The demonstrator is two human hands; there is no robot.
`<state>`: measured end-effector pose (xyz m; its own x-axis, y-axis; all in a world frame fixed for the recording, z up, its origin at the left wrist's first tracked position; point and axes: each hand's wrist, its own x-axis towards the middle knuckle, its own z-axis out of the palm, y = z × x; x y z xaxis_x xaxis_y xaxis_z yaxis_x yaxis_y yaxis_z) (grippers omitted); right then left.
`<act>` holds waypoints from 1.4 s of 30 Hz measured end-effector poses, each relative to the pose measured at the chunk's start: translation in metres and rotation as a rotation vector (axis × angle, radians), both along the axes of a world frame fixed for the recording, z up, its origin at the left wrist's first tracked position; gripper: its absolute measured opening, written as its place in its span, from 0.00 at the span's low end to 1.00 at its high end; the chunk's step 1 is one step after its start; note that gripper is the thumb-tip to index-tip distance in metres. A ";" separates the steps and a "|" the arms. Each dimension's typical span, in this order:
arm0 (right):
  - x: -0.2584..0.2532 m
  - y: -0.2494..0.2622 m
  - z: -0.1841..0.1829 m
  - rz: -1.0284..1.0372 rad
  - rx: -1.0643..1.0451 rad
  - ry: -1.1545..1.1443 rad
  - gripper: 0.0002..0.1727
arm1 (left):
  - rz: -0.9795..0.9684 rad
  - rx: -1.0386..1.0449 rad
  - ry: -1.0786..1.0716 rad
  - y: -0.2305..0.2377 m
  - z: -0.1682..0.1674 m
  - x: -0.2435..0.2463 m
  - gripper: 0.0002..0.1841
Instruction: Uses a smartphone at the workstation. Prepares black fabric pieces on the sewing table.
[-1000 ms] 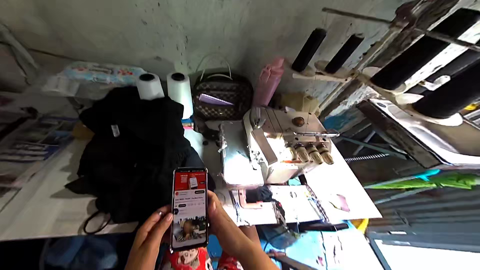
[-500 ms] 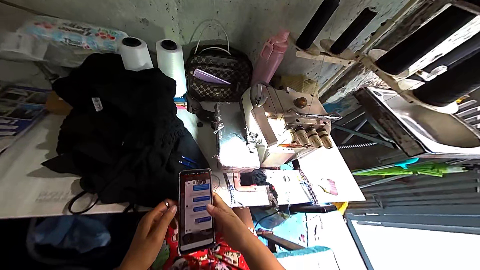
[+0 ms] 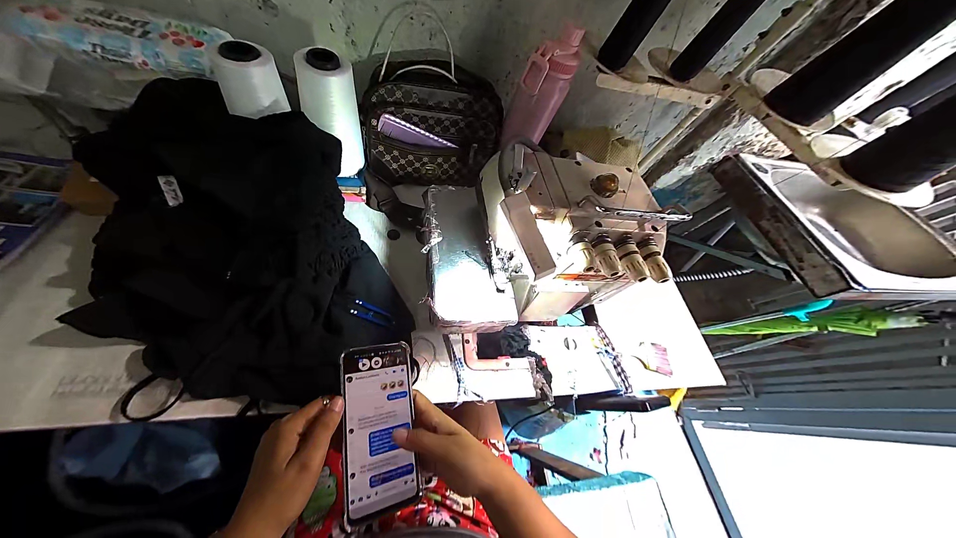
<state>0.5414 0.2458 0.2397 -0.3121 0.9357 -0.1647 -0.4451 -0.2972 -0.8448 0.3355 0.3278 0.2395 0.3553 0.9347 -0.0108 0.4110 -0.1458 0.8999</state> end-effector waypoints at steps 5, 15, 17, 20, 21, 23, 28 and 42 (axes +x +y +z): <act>-0.001 0.002 0.001 0.019 0.002 -0.014 0.28 | 0.006 0.009 0.028 0.001 -0.002 -0.001 0.22; 0.001 0.004 -0.002 0.032 -0.006 -0.037 0.27 | 0.010 -0.016 0.068 0.001 -0.006 0.002 0.23; 0.002 0.004 -0.002 0.031 -0.012 -0.040 0.27 | 0.009 -0.016 0.075 0.001 -0.006 0.002 0.23; 0.002 0.005 -0.001 0.031 -0.023 -0.042 0.27 | 0.013 -0.013 0.091 0.001 -0.006 0.002 0.23; 0.002 0.005 -0.002 0.032 -0.025 -0.041 0.27 | 0.014 -0.015 0.100 0.002 -0.006 0.002 0.23; 0.002 0.005 -0.003 0.035 -0.028 -0.037 0.27 | 0.015 -0.011 0.112 0.002 -0.007 0.002 0.23; 0.002 0.006 -0.003 0.034 -0.044 -0.022 0.27 | 0.014 0.003 0.129 0.002 -0.006 0.004 0.24; 0.001 0.006 -0.008 0.039 -0.028 0.002 0.27 | 0.007 0.007 0.140 0.002 -0.008 0.002 0.25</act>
